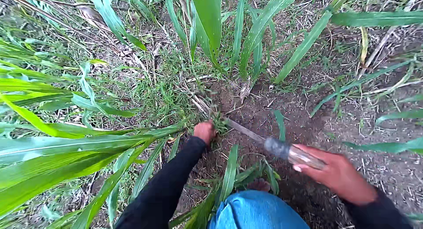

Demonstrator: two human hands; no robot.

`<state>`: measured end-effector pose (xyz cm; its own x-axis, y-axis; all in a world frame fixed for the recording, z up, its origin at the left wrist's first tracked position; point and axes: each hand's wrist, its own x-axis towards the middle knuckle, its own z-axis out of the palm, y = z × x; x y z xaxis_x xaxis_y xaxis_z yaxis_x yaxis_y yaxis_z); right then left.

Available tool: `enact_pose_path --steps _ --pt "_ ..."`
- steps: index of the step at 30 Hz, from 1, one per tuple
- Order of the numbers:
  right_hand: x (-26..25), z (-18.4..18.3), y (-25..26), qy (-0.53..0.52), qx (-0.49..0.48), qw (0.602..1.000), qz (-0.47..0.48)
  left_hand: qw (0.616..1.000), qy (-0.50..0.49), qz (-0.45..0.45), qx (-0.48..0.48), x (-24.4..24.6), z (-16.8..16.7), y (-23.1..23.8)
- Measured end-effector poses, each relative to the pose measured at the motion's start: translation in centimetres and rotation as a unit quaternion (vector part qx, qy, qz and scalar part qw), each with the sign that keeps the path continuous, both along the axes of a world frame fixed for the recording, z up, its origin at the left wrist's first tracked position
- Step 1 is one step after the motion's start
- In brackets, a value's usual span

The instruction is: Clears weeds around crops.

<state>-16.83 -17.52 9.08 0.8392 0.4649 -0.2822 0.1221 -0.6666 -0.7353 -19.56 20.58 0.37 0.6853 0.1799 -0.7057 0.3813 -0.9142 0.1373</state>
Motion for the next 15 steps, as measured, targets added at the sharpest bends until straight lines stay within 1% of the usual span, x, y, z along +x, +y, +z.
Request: enact_pose_path --steps 1,2,3,4,5,8,9,10,13,15 --pt "0.0 0.6 -1.8 0.025 0.016 0.999 -0.021 0.996 0.047 -0.072 -0.014 -1.0 0.7 -0.9" --pt "0.0 1.0 -3.4 0.058 0.04 0.996 -0.051 0.987 0.093 -0.124 -0.033 -1.8 1.6 -1.8" --pt "0.0 1.4 -4.8 0.095 0.064 0.99 -0.081 0.979 0.13 -0.147 -0.051 -2.3 2.6 -2.5" --pt "0.0 1.8 -5.9 0.131 0.079 0.982 -0.107 0.976 0.15 -0.142 -0.063 -2.7 3.5 -2.8" --pt "0.1 2.1 -6.8 0.166 0.088 0.974 -0.124 0.98 0.152 -0.111 -0.069 -3.0 4.2 -2.6" --pt "0.3 1.2 -7.7 0.256 0.139 0.943 -0.161 0.993 0.098 0.042 -0.043 -4.5 4.8 -0.2" --pt "0.3 0.6 -6.9 0.286 0.148 0.931 -0.171 0.993 0.094 0.059 -0.028 -5.1 4.8 0.6" --pt "0.5 -0.3 -5.3 0.311 0.146 0.923 -0.173 0.992 0.11 0.052 -0.017 -5.6 4.9 1.2" --pt "0.5 -2.8 3.3 0.352 0.12 0.92 -0.123 0.982 0.191 -0.007 0.007 -6.5 5.3 1.3" --pt "-0.3 -4.4 8.6 0.351 0.124 0.922 -0.111 0.98 0.2 0.007 0.02 -6.3 5.4 0.7"
